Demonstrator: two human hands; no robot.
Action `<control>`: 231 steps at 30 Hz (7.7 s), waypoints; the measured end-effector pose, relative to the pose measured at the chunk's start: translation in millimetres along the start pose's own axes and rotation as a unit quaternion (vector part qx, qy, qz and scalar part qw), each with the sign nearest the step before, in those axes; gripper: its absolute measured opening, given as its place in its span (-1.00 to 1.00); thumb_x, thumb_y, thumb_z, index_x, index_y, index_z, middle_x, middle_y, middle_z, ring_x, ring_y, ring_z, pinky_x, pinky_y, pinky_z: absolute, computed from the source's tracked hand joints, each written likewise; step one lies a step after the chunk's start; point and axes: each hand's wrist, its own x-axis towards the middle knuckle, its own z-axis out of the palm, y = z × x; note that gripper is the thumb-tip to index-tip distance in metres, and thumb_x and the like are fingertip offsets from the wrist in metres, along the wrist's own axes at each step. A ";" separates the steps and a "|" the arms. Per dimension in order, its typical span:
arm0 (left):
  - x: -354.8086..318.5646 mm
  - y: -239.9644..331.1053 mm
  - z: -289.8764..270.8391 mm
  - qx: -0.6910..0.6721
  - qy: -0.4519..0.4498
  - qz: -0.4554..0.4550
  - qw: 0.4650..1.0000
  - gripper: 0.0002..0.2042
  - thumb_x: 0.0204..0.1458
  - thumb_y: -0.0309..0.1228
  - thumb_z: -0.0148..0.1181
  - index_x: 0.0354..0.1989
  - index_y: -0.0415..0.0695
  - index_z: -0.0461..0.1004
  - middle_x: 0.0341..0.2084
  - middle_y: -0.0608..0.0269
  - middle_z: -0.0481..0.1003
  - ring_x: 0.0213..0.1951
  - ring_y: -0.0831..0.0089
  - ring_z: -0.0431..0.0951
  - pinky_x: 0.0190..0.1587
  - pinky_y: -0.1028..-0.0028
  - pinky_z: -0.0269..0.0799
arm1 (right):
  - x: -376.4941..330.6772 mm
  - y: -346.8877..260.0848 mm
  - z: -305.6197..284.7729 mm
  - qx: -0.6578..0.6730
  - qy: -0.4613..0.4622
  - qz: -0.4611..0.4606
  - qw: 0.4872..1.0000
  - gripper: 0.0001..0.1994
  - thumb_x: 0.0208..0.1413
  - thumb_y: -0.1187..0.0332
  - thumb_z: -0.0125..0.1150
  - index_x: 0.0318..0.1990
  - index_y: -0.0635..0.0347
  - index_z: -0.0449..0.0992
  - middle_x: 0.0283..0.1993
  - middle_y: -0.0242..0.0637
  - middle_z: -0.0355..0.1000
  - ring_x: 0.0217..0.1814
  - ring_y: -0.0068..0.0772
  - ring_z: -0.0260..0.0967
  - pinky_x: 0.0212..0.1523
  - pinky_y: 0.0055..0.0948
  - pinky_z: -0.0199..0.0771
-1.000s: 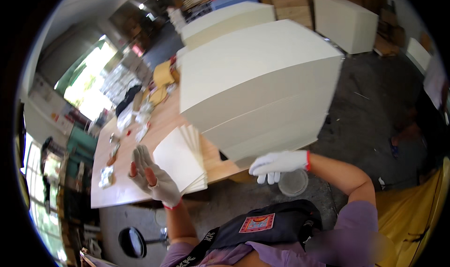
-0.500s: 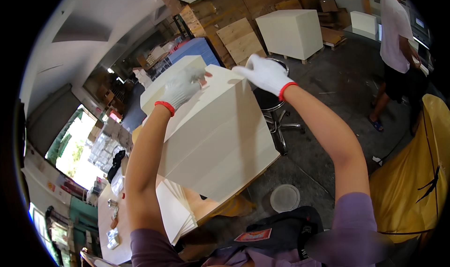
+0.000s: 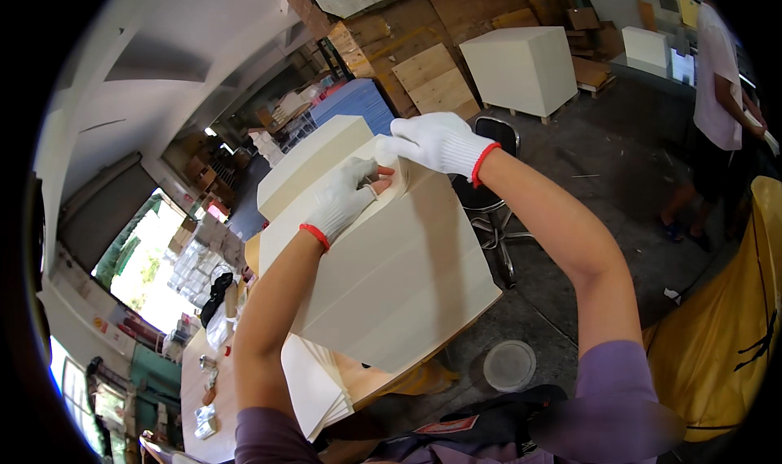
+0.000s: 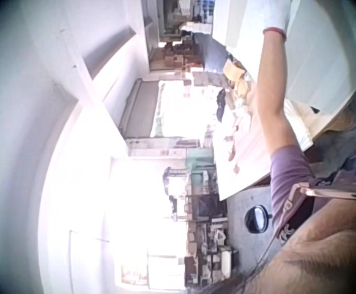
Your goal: The person repeatedly picks up small stacks of white paper sheets from a table and places them onto a larger stack. The person wears white gloves and handles the paper with both hands, aligning the edges before stacking. The process is repetitive and continues throughout the clip.
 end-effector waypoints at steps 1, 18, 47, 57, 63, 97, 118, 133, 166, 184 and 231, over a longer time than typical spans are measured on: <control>0.0 2.0 1.9 -0.017 -0.001 0.014 1.000 -0.71 0.28 -0.35 0.30 0.12 -0.12 0.66 -0.16 0.12 0.58 -0.08 0.31 0.59 0.03 0.32 0.48 | -0.2 2.7 6.7 0.066 -0.004 0.054 0.996 -0.42 0.42 -0.25 -0.04 -0.27 0.17 0.46 -0.34 -0.07 0.46 -0.25 0.03 0.49 -0.21 -0.12 0.42; 2.9 -4.6 8.9 -0.241 -0.024 0.004 0.970 -0.44 0.19 -0.39 0.44 0.33 -0.23 0.39 0.20 0.00 0.55 0.18 0.31 0.56 0.23 0.34 0.49 | -23.4 -3.8 40.8 0.253 0.146 0.167 0.942 -0.42 0.48 -0.17 -0.13 -0.18 0.27 0.46 -0.31 0.05 0.47 -0.18 0.17 0.45 -0.07 -0.07 0.38; -2.4 3.3 6.5 -0.203 0.000 0.003 0.979 -0.58 0.25 -0.38 0.31 0.27 -0.14 0.50 -0.23 0.37 0.53 -0.20 0.59 0.46 -0.10 0.49 0.40 | -26.0 -3.3 41.9 0.252 0.132 0.187 0.940 -0.41 0.49 -0.20 -0.16 -0.21 0.24 0.42 -0.38 0.03 0.45 -0.22 0.15 0.48 -0.11 -0.06 0.39; -4.9 18.2 -1.0 -0.103 -0.007 -0.013 0.995 -0.62 0.33 -0.38 0.15 0.30 -0.16 0.48 -0.19 0.36 0.52 -0.15 0.54 0.46 -0.04 0.45 0.42 | -28.3 -4.6 38.9 0.240 0.137 0.190 0.942 -0.42 0.48 -0.19 -0.13 -0.22 0.24 0.42 -0.40 0.01 0.45 -0.26 0.09 0.48 -0.14 -0.09 0.39; -3.4 8.3 10.6 -0.212 -0.012 -0.020 0.977 -0.57 0.24 -0.35 0.42 0.25 -0.12 0.50 -0.25 0.37 0.51 -0.20 0.57 0.45 -0.09 0.49 0.42 | -27.8 -4.4 43.3 0.242 0.143 0.180 0.943 -0.43 0.48 -0.18 -0.14 -0.20 0.24 0.42 -0.39 0.02 0.45 -0.24 0.13 0.48 -0.14 -0.08 0.38; -11.5 27.8 3.2 -0.068 0.055 0.023 0.996 -0.71 0.36 -0.43 0.03 0.15 -0.12 0.58 -0.35 0.27 0.49 -0.36 0.50 0.40 -0.13 0.43 0.45 | -30.3 -5.8 42.3 0.242 0.139 0.212 0.936 -0.49 0.45 -0.14 0.03 -0.23 0.22 0.43 -0.40 -0.05 0.47 -0.30 0.00 0.48 -0.18 -0.14 0.41; -5.6 32.4 2.1 -0.030 -0.021 -0.024 0.999 -0.55 0.20 -0.31 0.42 0.27 0.02 0.52 -0.18 0.18 0.64 -0.17 0.40 0.62 -0.08 0.31 0.53 | -31.1 5.1 55.5 0.270 0.156 0.189 0.931 -0.53 0.46 -0.11 0.03 -0.23 0.17 0.42 -0.43 -0.14 0.47 -0.37 -0.11 0.46 -0.23 -0.16 0.40; -5.7 15.6 10.0 -0.179 0.061 0.050 0.981 -0.59 0.36 -0.47 0.06 0.36 -0.06 0.50 0.07 0.10 0.63 0.09 0.37 0.56 0.24 0.36 0.40 | -53.7 2.5 2.1 -0.018 -0.023 0.193 0.981 -0.41 0.33 -0.29 0.09 -0.28 0.14 0.52 -0.34 -0.13 0.56 -0.25 -0.03 0.57 -0.21 -0.11 0.47; -8.6 26.8 5.1 -0.114 0.041 0.013 0.993 -0.68 0.34 -0.34 0.16 0.22 -0.05 0.57 -0.34 0.27 0.52 -0.28 0.52 0.43 -0.09 0.46 0.43 | -33.4 -7.6 38.6 0.252 0.127 0.208 0.937 -0.44 0.48 -0.15 -0.05 -0.25 0.26 0.41 -0.41 -0.05 0.41 -0.31 -0.06 0.46 -0.17 -0.15 0.39; -7.9 36.1 2.1 -0.060 0.002 -0.024 0.998 -0.66 0.35 -0.26 0.23 0.26 0.12 0.57 -0.22 0.13 0.67 -0.23 0.35 0.64 -0.07 0.34 0.55 | -34.9 -0.8 47.5 0.281 0.154 0.209 0.924 -0.44 0.47 -0.17 0.00 -0.26 0.25 0.42 -0.42 -0.11 0.40 -0.37 -0.18 0.38 -0.19 -0.22 0.39; 9.6 35.2 12.2 0.095 -0.001 -0.059 0.994 -0.55 0.17 -0.34 0.24 0.28 0.03 0.58 0.12 0.06 0.66 0.12 0.05 0.65 0.15 0.24 0.53 | -34.7 10.7 15.9 0.097 0.033 0.078 0.992 -0.49 0.42 -0.14 -0.02 -0.21 0.17 0.54 -0.30 -0.03 0.52 -0.16 0.09 0.53 -0.13 -0.07 0.44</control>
